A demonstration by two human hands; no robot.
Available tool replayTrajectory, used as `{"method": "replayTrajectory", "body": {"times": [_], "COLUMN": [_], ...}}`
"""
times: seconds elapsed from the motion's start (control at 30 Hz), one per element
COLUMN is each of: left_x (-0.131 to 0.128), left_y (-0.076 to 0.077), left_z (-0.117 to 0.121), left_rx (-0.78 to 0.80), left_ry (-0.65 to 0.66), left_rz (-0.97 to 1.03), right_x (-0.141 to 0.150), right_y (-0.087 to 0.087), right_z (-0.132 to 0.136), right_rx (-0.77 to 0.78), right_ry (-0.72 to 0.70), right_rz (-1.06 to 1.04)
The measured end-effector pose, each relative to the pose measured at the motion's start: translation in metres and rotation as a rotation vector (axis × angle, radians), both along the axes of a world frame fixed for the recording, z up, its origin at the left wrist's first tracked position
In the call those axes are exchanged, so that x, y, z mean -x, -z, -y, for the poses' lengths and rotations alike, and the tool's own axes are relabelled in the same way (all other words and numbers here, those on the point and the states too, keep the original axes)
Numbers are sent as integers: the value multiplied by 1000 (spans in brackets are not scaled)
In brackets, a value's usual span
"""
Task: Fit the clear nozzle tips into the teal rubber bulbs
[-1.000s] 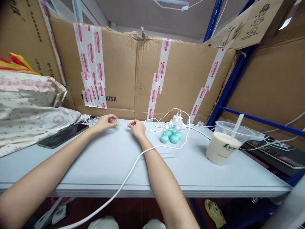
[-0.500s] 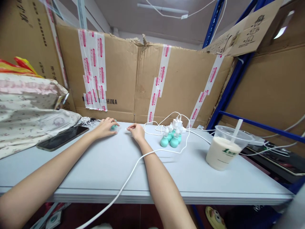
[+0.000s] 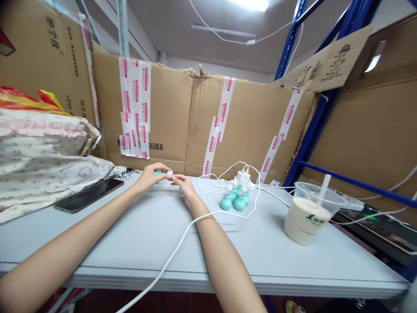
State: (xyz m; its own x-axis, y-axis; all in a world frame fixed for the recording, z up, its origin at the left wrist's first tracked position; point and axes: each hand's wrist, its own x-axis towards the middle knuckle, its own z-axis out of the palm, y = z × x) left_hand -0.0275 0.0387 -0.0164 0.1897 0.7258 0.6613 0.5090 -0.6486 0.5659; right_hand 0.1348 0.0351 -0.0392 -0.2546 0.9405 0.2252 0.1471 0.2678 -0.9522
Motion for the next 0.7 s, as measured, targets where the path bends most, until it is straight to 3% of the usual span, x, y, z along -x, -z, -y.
{"method": "replayTrajectory", "body": {"times": [0.07,0.2,0.33,0.47,0.7], "left_x": [2,12,24,33,38], "left_y": [-1,1,3,5,5], "left_z": [-2,-13,-24,-31,-31], "left_rx": [58,104,70,54,34], "left_ry": [11,23,-7,-40,-115], "left_rz": [89,262,366,405,276], "right_x": [3,11,24,32,26], "right_y": [4,17,22,18,16], "right_z": [-2,-7,-12,-16,-16], "right_rx": [-108,-436,-547,-583,-527], "right_ry": [29,220,355,332,318], "right_rz": [147,647,917,944,704]}}
